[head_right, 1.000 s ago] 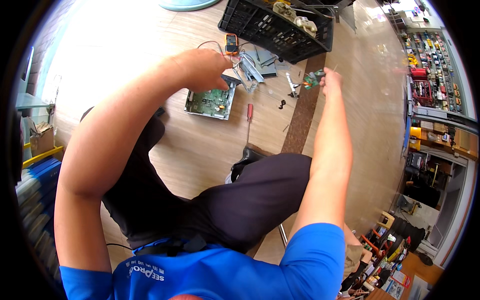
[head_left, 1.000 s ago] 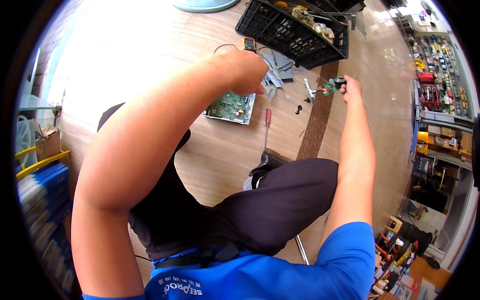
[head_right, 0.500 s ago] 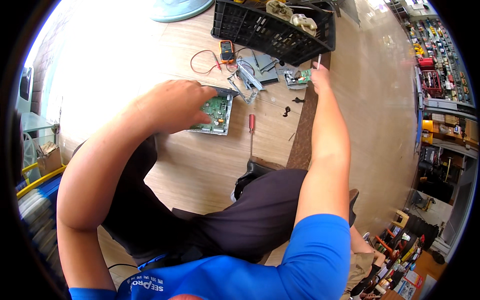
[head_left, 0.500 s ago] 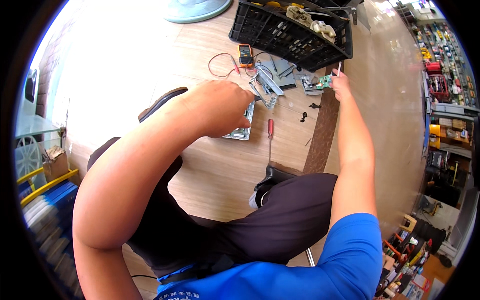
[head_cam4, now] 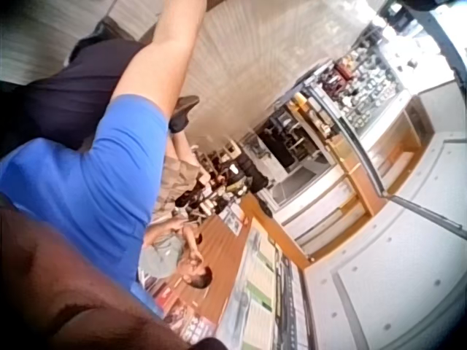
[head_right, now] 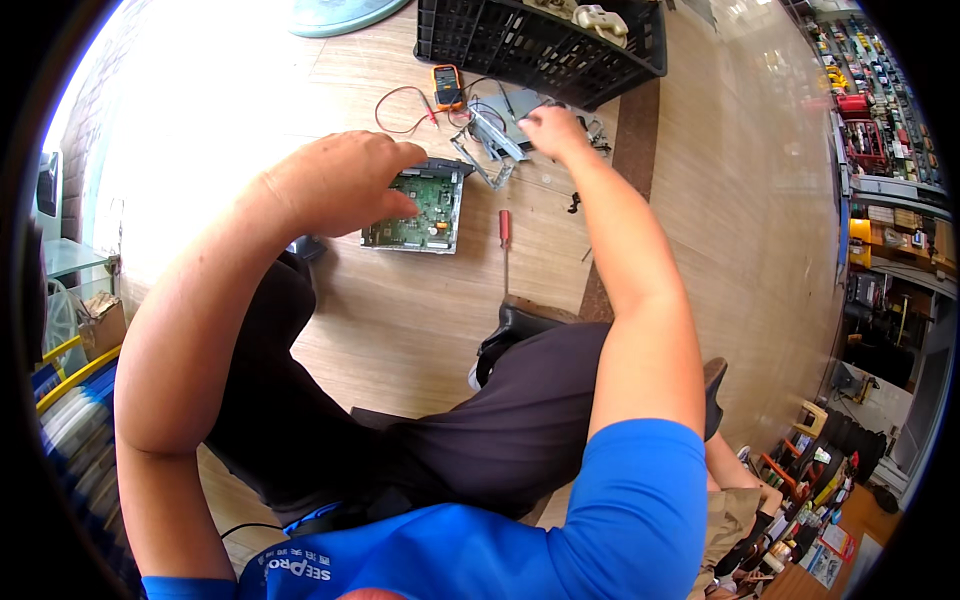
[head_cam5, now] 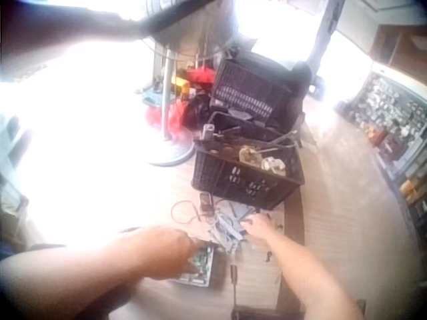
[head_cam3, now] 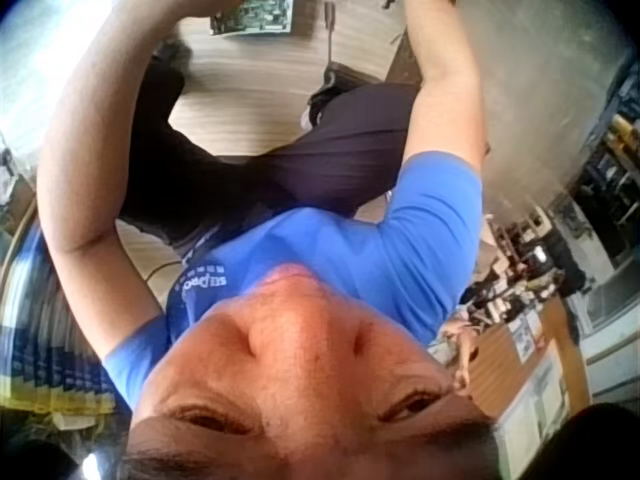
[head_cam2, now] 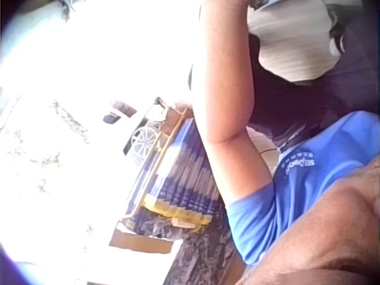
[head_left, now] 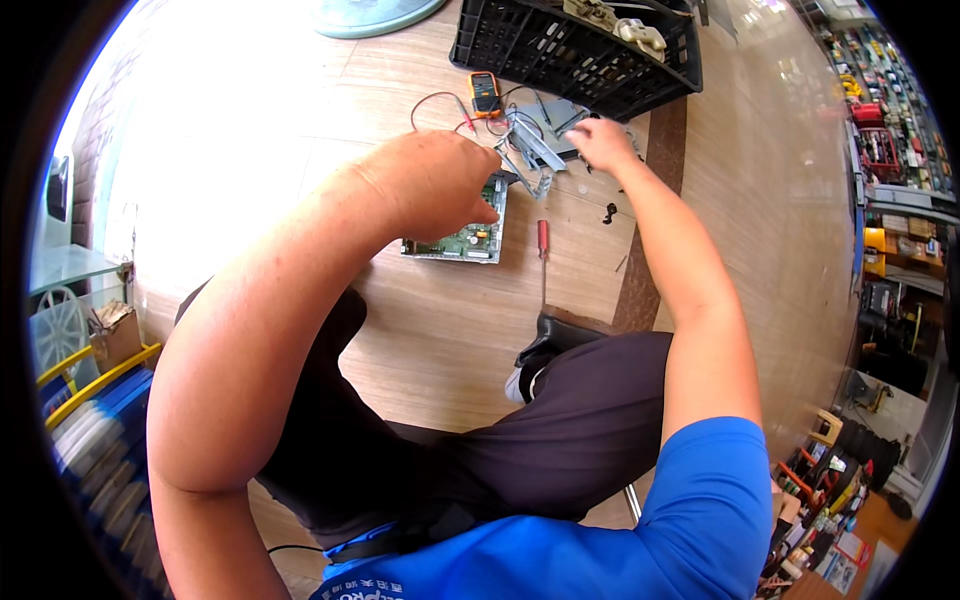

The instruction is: The person disassembles an electronic device by hand on the floor, removing internal components and screws. The person holds and looks at a metal plate before placing it back onto the main housing.

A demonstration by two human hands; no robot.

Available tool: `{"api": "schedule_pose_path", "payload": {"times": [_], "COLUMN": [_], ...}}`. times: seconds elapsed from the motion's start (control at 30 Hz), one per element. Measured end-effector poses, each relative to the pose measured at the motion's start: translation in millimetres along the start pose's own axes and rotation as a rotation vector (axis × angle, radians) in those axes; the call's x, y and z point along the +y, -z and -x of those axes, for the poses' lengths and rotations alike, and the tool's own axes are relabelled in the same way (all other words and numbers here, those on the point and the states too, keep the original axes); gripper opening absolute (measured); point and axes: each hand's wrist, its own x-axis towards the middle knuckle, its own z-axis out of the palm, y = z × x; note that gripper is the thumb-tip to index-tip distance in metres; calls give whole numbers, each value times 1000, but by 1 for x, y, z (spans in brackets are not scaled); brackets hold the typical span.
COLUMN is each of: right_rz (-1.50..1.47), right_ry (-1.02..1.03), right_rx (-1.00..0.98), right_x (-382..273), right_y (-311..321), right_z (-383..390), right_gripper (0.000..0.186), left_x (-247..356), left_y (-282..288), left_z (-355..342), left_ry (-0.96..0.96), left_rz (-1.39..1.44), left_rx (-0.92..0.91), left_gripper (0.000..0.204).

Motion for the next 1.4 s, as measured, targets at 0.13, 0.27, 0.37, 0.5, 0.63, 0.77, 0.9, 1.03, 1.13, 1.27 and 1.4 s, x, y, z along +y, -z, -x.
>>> {"api": "schedule_pose_path", "payload": {"times": [0.13, 0.27, 0.37, 0.5, 0.63, 0.77, 0.9, 1.03, 1.13, 1.27, 1.4], "right_rz": [249, 375, 410, 384, 339, 329, 254, 112, -156, -616, -843], "right_ry": [71, -61, -93, -184, -280, -216, -105, 77, 132, 3, 59], "right_rx": [-48, -171, -135, 7, 36, 94, 131, 134, 17, -237, -402], "right_x": [-31, -5, 26, 37, 27, 53, 57, 53, 44, -9, -42], "right_y": [-17, -37, -39, -20, 0, 6, 12, 24, 31, 45, 62], "right_z": [23, 17, 8, 5, 20, 24, 25, 28, 29, 45, 46], "right_gripper": [41, 31, 25, 24, 27, 22, 23, 24, 23, 19, 15], "left_x": [0, -1, 0, -2, -3, -5, -15, -21, -30, -39, -46], "left_y": [3, 2, 3, 0, -1, 2, -4, -2, -8, -5, -2], "left_z": [1, -2, -3, -1, -2, -4, -1, 3, 5, 0, -6], "left_ry": [17, -4, 4, 3, 26, 33, 34, 90, 85, 160, 212], "left_rz": [21, 30, 39, 22, 5, -12, -18, -20, -10, -38, 46], "left_rx": [-24, -19, -46, -37, -64, -70, -2, -14, 67, 125, 272], "left_gripper": [44, 45, 45, 46, 46, 48, 44, 45, 46, 49, 54]}}
